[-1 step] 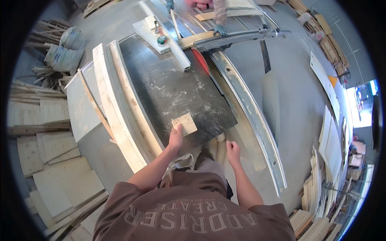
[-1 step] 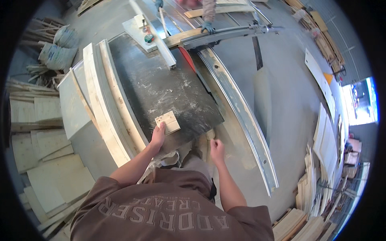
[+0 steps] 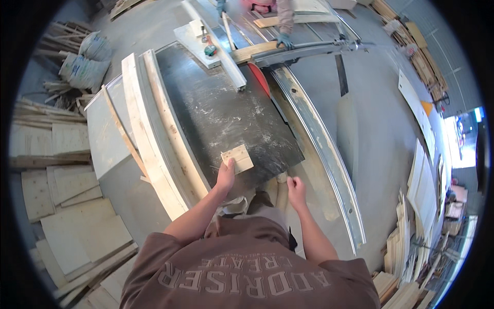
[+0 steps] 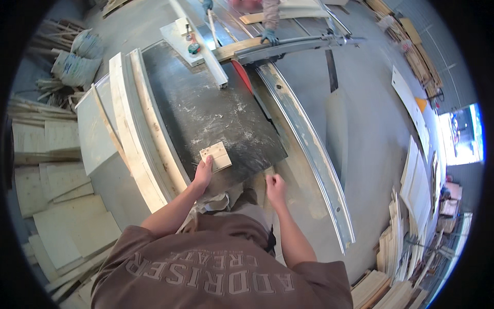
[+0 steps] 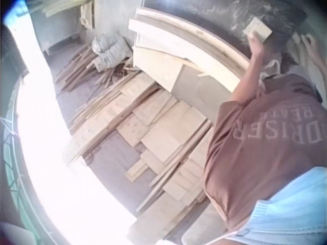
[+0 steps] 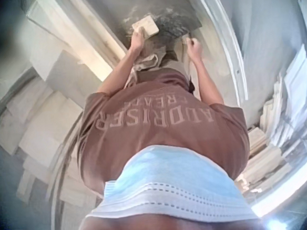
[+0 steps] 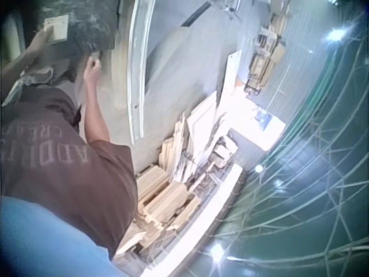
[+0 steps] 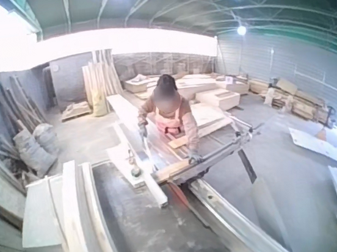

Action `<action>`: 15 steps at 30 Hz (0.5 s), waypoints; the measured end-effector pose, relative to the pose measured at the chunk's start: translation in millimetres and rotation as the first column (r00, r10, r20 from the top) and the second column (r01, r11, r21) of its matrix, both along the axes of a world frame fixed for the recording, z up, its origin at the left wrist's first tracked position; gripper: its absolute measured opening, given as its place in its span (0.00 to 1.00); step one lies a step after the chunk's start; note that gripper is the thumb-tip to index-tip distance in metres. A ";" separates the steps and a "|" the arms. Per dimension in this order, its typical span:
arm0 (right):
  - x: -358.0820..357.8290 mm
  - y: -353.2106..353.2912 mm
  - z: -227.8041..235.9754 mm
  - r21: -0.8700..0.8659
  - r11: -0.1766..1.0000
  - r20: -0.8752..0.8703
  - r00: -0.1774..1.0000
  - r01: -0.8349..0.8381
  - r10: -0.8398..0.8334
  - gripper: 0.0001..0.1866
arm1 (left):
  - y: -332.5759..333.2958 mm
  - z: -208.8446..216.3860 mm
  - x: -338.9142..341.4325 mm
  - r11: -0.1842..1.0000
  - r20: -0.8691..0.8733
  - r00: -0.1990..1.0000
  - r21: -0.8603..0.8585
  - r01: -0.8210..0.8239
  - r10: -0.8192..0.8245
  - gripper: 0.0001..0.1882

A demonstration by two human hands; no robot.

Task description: The person repeatedly picks up small wooden blocks from a table saw, places them into a white plastic bag, and then removes them again. The person handles the blocks one by one, stacking them briefly before bagging them.

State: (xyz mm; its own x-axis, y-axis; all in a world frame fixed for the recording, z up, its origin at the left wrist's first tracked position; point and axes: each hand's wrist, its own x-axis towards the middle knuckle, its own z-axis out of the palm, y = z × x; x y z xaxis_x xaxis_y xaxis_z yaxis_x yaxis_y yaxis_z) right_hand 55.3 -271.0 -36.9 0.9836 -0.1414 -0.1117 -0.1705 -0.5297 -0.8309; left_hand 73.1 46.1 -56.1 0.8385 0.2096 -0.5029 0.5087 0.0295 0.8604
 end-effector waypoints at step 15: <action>130.9 107.1 70.9 -0.089 0.818 0.005 0.821 -0.568 0.570 0.12 | -0.5 -8.4 5.0 0.986 -0.060 0.998 0.168 0.006 0.004 0.38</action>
